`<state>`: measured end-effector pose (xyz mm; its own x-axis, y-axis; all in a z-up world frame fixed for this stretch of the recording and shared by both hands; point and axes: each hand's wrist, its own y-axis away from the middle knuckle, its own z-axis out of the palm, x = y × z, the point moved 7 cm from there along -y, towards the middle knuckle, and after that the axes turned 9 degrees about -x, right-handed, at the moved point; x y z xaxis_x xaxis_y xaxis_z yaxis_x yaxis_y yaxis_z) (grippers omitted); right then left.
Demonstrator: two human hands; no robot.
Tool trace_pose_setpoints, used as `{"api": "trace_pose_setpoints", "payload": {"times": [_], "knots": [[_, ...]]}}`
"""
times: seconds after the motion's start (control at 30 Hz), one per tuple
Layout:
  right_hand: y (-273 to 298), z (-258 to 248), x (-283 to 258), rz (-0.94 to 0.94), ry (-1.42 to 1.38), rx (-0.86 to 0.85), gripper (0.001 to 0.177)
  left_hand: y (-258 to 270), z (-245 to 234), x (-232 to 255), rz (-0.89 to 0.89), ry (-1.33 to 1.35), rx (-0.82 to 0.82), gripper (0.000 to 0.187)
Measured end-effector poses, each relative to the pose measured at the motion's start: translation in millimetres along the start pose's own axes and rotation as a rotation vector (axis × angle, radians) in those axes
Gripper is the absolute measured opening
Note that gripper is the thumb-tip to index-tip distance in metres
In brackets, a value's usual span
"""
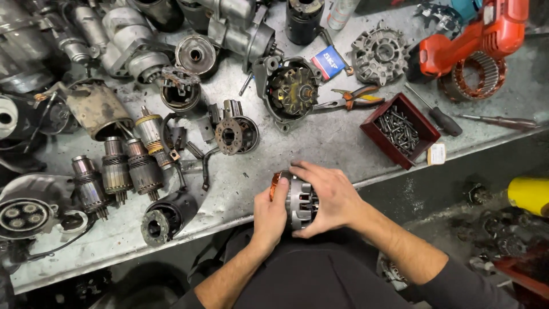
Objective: The person holds and rotates an alternator stator and housing assembly, inspecting the copper windings and internal components. They then use a pair of pliers to manipulate small metal parts within the alternator housing on a cluttered workbench.
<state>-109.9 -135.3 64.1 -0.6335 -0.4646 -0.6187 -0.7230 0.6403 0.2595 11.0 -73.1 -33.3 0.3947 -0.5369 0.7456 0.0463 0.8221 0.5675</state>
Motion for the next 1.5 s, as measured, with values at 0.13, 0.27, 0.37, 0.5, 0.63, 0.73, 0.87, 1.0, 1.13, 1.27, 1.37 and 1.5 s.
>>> {"api": "trace_pose_setpoints", "payload": {"times": [0.13,0.27,0.37,0.5,0.63,0.73,0.87,1.0,1.13,1.27,1.37,1.5], "knots": [[1.1,1.1,5.3,-0.006,-0.062,0.02,0.123,4.5,0.3,12.2,0.065,-0.09,-0.039,0.038],[4.8,-4.9,-4.8,-0.085,-0.058,0.106,0.121,4.9,-1.4,18.5,0.125,-0.272,-0.022,0.039],[6.2,-5.9,-15.0,-0.124,0.044,0.169,0.117,-0.7,-4.2,23.2,0.145,-0.302,0.005,0.039],[4.4,-13.9,-21.4,-0.123,0.156,0.194,0.114,-1.9,1.5,36.7,0.161,-0.219,-0.008,0.035],[-2.7,-18.0,-10.6,-0.055,-0.041,0.115,0.118,-5.1,0.0,25.2,0.096,-0.155,-0.045,0.036],[-5.5,-23.8,-14.8,-0.05,-0.053,0.121,0.12,-10.7,-8.7,24.9,0.137,-0.196,-0.058,0.036],[-5.7,-46.7,6.1,-0.129,-0.212,0.078,0.124,-25.9,-20.5,15.3,0.084,-0.023,-0.226,0.034],[5.9,-35.0,86.3,0.154,-0.912,-0.008,0.124,-18.6,-8.1,26.9,0.022,0.109,-0.516,0.037],[10.2,5.5,87.2,-0.059,-0.878,-0.154,0.11,-24.7,4.6,28.3,0.052,0.191,-0.649,0.044],[10.9,8.7,50.8,-0.188,-1.517,-0.1,0.122,-33.2,20.8,17.4,0.043,0.244,-0.723,0.048],[20.6,19.5,68.1,-0.139,-1.633,0.101,0.123,-41.9,28.0,22.4,0.057,0.2,-0.595,0.052],[37.4,16.9,80.0,-0.105,-1.618,0.309,0.116,-17.7,41.8,78.1,0.335,-0.176,-0.529,0.071]]}}
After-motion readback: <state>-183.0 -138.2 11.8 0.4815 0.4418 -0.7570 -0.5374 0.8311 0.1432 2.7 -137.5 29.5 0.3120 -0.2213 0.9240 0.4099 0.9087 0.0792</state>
